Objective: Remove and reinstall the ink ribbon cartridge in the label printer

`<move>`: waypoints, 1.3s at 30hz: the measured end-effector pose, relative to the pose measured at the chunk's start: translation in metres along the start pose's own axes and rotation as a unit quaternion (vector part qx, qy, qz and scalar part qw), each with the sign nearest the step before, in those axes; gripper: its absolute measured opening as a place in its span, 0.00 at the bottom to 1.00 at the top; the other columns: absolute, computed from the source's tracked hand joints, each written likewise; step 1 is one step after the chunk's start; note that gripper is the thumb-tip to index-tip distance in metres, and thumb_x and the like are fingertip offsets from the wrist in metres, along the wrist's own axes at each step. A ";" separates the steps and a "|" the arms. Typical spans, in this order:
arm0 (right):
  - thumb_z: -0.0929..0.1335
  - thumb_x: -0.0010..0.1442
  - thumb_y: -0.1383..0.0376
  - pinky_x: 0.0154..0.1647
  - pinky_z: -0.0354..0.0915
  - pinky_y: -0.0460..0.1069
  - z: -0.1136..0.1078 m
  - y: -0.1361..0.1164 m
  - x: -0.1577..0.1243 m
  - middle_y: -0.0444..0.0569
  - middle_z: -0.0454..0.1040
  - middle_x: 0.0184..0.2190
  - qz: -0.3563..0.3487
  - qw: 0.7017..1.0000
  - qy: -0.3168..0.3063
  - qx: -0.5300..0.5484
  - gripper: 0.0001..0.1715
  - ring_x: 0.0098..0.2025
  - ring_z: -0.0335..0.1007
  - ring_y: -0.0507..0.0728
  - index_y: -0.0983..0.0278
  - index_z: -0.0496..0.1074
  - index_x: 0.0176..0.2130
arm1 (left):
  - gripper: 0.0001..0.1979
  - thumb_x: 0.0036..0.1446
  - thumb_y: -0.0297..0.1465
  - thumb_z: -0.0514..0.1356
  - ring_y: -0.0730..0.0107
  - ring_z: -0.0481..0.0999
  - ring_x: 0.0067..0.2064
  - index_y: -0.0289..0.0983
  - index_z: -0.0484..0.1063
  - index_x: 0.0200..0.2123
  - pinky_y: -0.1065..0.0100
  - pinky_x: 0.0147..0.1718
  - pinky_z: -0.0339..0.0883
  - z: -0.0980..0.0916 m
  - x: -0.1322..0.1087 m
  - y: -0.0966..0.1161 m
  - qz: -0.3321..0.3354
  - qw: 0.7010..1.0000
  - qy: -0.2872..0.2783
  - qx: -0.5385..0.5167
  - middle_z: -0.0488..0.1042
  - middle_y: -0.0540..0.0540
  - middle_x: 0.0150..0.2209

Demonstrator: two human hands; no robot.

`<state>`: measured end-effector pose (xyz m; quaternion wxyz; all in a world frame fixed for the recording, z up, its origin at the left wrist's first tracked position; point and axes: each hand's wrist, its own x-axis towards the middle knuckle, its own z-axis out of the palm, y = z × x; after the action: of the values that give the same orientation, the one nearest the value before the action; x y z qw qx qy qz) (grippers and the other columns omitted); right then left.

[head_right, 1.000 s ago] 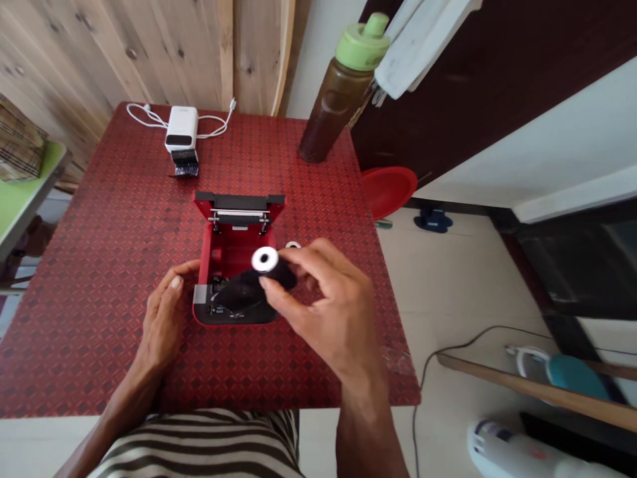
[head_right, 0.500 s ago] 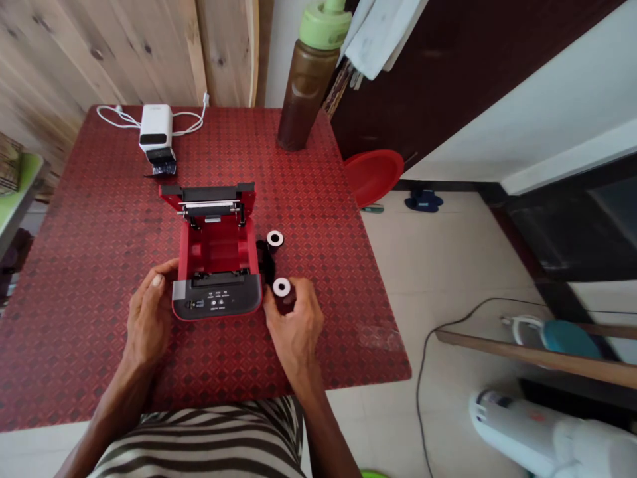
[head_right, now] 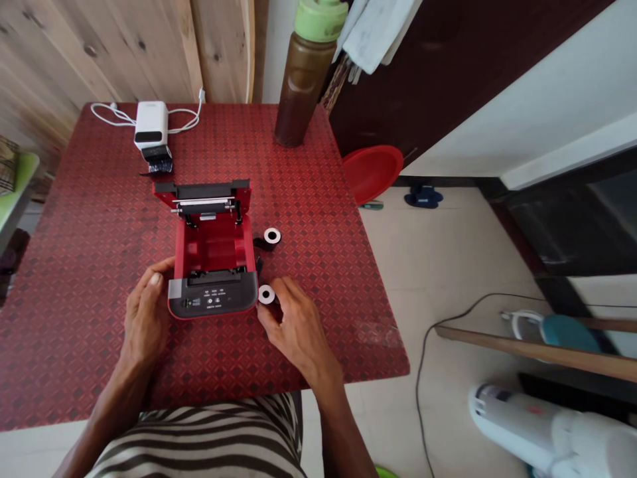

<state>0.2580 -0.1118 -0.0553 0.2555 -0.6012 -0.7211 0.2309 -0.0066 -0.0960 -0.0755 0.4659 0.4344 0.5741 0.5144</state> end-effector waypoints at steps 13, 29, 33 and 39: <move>0.66 0.64 0.74 0.45 0.74 0.58 -0.010 0.001 0.002 0.52 0.78 0.39 -0.068 0.996 -0.055 0.000 0.11 0.44 0.76 0.65 0.56 0.64 0.39 | 0.26 0.77 0.53 0.60 0.49 0.87 0.54 0.42 0.82 0.62 0.53 0.53 0.80 -0.002 -0.001 0.000 -0.006 1.000 0.004 0.010 0.88 0.42 0.54; 0.71 0.72 0.62 0.55 0.80 0.62 -0.029 0.044 0.035 0.52 0.88 0.50 0.051 0.991 0.076 0.095 0.16 0.50 0.86 0.64 0.56 0.81 0.57 | 0.26 0.75 0.53 0.62 0.51 0.86 0.52 0.41 0.83 0.60 0.56 0.52 0.80 0.001 0.000 -0.001 -0.006 1.000 0.018 0.006 0.88 0.42 0.50; 0.76 0.63 0.58 0.52 0.79 0.62 -0.005 0.053 0.076 0.54 0.86 0.56 0.061 0.982 0.081 0.160 0.25 0.47 0.83 0.64 0.56 0.81 0.59 | 0.26 0.77 0.53 0.61 0.53 0.86 0.50 0.41 0.83 0.61 0.56 0.51 0.80 -0.001 0.000 -0.001 -0.009 1.000 0.005 0.006 0.88 0.42 0.53; 0.76 0.64 0.55 0.54 0.77 0.63 0.008 0.053 0.092 0.50 0.87 0.46 0.067 0.977 0.092 0.183 0.16 0.47 0.83 0.65 0.56 0.81 0.49 | 0.24 0.78 0.51 0.62 0.52 0.86 0.54 0.42 0.84 0.62 0.56 0.55 0.78 -0.002 -0.002 0.001 -0.021 1.000 -0.001 -0.006 0.87 0.42 0.56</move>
<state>0.2789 -0.0125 -0.0874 0.4101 -0.6101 -0.5980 0.3193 -0.0084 -0.0982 -0.0739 0.4797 0.4204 0.5793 0.5075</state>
